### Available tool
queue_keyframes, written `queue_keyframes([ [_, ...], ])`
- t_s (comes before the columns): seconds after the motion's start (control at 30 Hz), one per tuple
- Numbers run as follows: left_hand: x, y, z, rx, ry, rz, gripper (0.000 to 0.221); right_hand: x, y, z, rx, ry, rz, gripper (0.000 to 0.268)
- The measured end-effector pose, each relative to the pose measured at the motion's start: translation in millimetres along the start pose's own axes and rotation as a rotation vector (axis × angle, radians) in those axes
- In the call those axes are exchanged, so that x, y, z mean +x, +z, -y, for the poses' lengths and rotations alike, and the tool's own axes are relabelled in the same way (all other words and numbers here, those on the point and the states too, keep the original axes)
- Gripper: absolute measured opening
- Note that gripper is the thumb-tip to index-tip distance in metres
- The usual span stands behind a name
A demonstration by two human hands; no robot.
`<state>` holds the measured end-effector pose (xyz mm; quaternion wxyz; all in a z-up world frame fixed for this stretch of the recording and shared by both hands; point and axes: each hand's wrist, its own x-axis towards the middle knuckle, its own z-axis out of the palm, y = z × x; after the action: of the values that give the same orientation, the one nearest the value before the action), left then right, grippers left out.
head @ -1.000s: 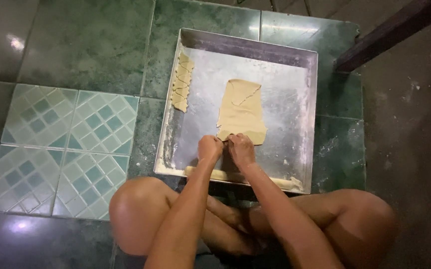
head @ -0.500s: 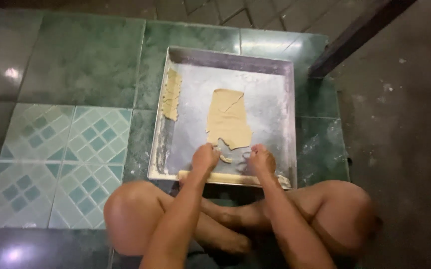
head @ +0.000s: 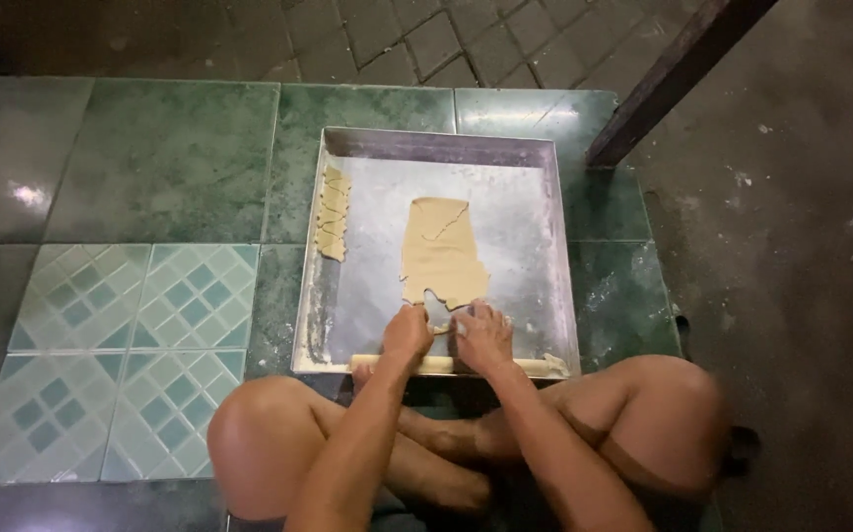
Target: Rolling out dough with a rolling pin and folding it into specific shapes on a metal tray.
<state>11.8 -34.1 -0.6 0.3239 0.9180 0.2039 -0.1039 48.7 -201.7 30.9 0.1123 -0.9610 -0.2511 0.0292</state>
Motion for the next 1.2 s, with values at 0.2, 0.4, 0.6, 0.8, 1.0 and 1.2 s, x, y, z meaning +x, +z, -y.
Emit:
queue_keyframes([
  [0.2,18,22,22,-0.033,0.026,0.042,0.016,8,40,-16,-0.027,-0.051,-0.016,0.027],
  [0.4,23,-6,11,-0.215,-0.059,-0.003,0.017,11,29,-3,0.025,0.029,-0.060,0.016],
  [0.6,47,-23,-8,-1.034,-0.103,-0.179,0.028,13,19,0,0.208,0.167,-0.001,0.019],
  [0.8,72,32,43,-0.567,-0.303,-0.319,0.038,18,22,4,0.196,0.203,-0.048,0.019],
  [1.0,80,37,57,-0.360,-0.419,-0.234,0.020,18,42,-24,0.095,0.353,0.068,0.014],
  [1.2,71,22,21,-0.913,-0.501,-0.328,0.023,15,9,-17,0.233,0.423,0.180,0.015],
])
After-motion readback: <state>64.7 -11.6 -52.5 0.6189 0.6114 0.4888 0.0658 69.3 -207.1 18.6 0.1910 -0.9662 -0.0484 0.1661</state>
